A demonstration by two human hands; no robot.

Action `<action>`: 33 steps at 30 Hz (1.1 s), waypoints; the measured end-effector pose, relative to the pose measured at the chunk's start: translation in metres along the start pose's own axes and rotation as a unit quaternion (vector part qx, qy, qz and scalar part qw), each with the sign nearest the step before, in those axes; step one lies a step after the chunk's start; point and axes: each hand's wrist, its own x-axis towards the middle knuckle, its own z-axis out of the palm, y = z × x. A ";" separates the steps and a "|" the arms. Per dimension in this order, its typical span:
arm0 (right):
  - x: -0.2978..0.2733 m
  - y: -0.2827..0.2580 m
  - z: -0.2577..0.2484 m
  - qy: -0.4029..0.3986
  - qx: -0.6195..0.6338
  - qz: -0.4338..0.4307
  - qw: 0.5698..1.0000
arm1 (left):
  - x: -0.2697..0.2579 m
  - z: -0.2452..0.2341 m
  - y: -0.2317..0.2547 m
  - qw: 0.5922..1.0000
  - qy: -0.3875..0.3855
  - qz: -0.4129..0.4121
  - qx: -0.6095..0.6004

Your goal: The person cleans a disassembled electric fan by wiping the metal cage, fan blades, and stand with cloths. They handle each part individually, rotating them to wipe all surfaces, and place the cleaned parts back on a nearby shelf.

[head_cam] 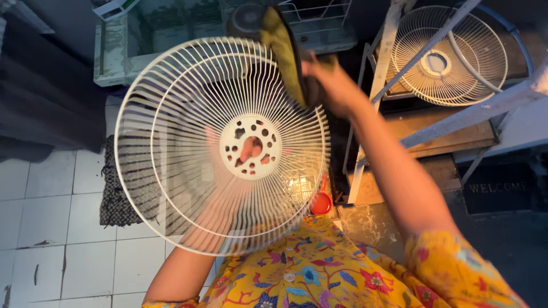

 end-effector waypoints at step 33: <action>-0.114 0.069 0.129 0.007 -0.427 -0.304 0.852 | 0.011 0.046 0.079 0.793 0.304 0.351 0.394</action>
